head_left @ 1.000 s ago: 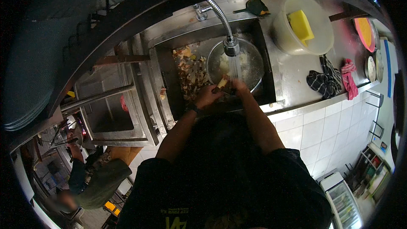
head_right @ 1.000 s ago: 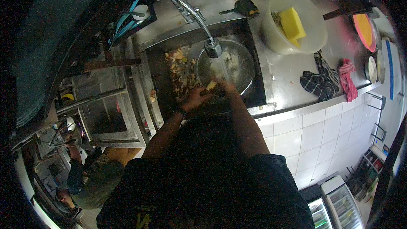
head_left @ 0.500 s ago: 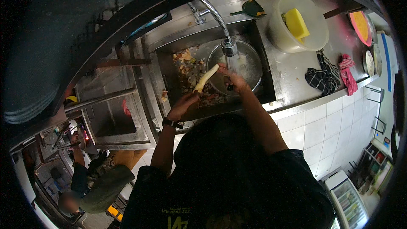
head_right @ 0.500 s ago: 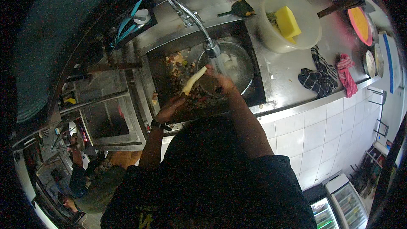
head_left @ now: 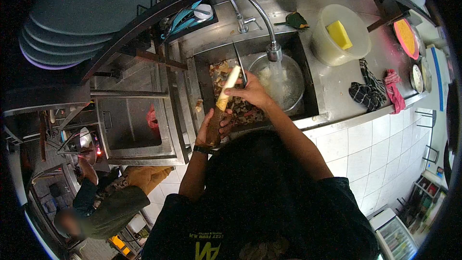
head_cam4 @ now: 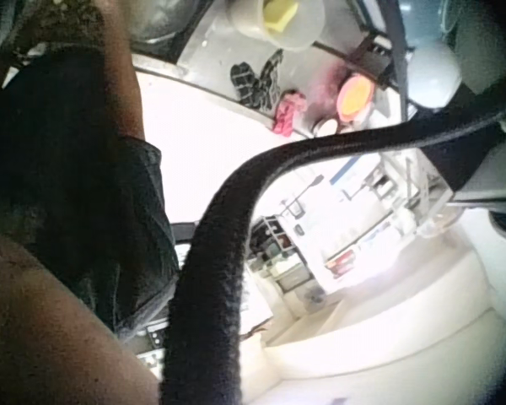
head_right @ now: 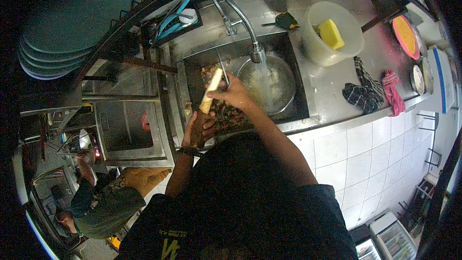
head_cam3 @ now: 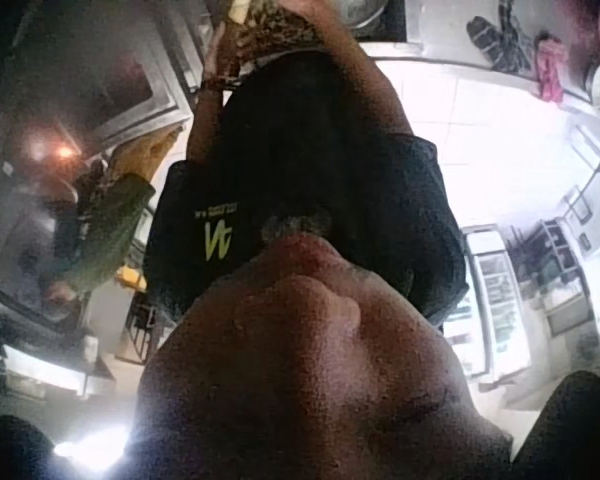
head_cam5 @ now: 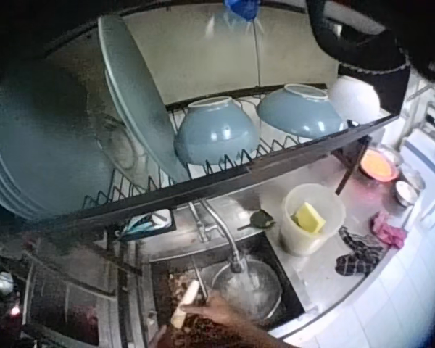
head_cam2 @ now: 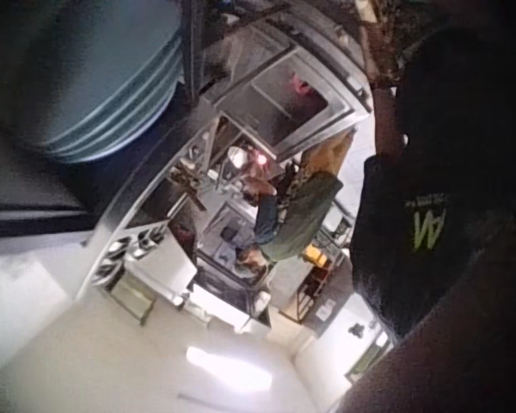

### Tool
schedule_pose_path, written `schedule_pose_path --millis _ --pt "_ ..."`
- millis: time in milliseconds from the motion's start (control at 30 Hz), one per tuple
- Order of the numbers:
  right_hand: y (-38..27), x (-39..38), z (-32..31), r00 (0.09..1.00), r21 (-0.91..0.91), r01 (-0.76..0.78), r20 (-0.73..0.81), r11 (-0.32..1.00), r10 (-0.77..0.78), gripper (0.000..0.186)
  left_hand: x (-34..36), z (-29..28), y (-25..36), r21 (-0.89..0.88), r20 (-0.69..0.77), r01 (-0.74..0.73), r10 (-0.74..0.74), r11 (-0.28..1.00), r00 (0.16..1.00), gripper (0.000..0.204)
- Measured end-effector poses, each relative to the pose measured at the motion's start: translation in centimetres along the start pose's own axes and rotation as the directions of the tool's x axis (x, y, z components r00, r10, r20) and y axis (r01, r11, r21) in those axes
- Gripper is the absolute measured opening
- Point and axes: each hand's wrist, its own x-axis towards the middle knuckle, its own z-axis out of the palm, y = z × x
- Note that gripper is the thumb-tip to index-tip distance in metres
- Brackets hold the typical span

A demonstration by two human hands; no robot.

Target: The person peels a long brown root vegetable with a knife over a sink, removing the outer skin in strips. The peeled vegetable is held in one hand while the other hand uses the knife to scrape away the skin.

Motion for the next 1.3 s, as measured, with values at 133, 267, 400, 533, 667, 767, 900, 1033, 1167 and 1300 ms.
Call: schedule_pose_path --millis 133,267,400,533,667,767,900,1033,1167,1300 --pt "-0.7 -0.3 3.3 0.99 0.077 0.073 -0.125 0.994 -0.063 0.051 0.4 1.1 1.3 -0.161 0.177 -0.07 0.099 0.985 0.979 0.069" --pt "-4.6 -1.0 3.7 0.989 0.16 -0.02 -0.139 0.987 0.042 0.031 -0.5 3.3 2.5 -0.003 0.168 -0.101 0.1 0.995 0.981 0.067" --pt "-6.3 -1.5 3.8 0.991 0.233 -0.003 -0.13 0.972 0.035 0.025 -0.9 6.2 3.6 -0.031 0.281 -0.091 0.096 0.995 0.955 0.068" --pt "-10.0 -2.4 5.0 0.986 0.15 0.036 -0.164 0.988 -0.011 0.026 -2.1 7.5 4.7 0.126 0.264 -0.134 0.097 0.983 0.959 0.069" --pt "-10.4 -1.9 5.6 0.911 -0.115 0.305 -0.254 0.945 -0.325 0.036 -3.1 7.5 5.5 0.478 0.129 -0.194 0.151 0.857 0.98 0.063" --pt "-10.0 -1.7 6.7 0.862 -0.17 0.288 -0.382 0.942 -0.333 0.039 -3.3 7.2 5.8 0.793 0.049 -0.214 0.29 0.57 0.956 0.068" --pt "-10.7 -1.5 7.9 0.854 -0.115 0.147 -0.486 0.982 -0.185 0.037 -4.4 7.1 7.0 0.674 0.04 -0.311 0.387 0.67 0.921 0.061" --pt "-10.5 -1.0 8.7 0.778 0.008 0.212 -0.606 0.977 -0.164 0.037 -4.9 3.3 7.7 -0.037 0.054 -0.463 0.465 0.886 0.884 0.053" --pt "-9.3 -3.2 9.8 0.85 0.167 0.099 -0.527 0.981 0.003 0.04 -2.7 0.7 5.4 -0.087 -0.083 -0.79 0.786 0.607 0.613 0.042" --pt "-5.6 -6.3 11.4 0.84 0.162 0.1 -0.542 0.982 0.004 0.04 0.3 4.9 4.7 -0.093 0.013 -0.724 0.728 0.683 0.685 0.046"
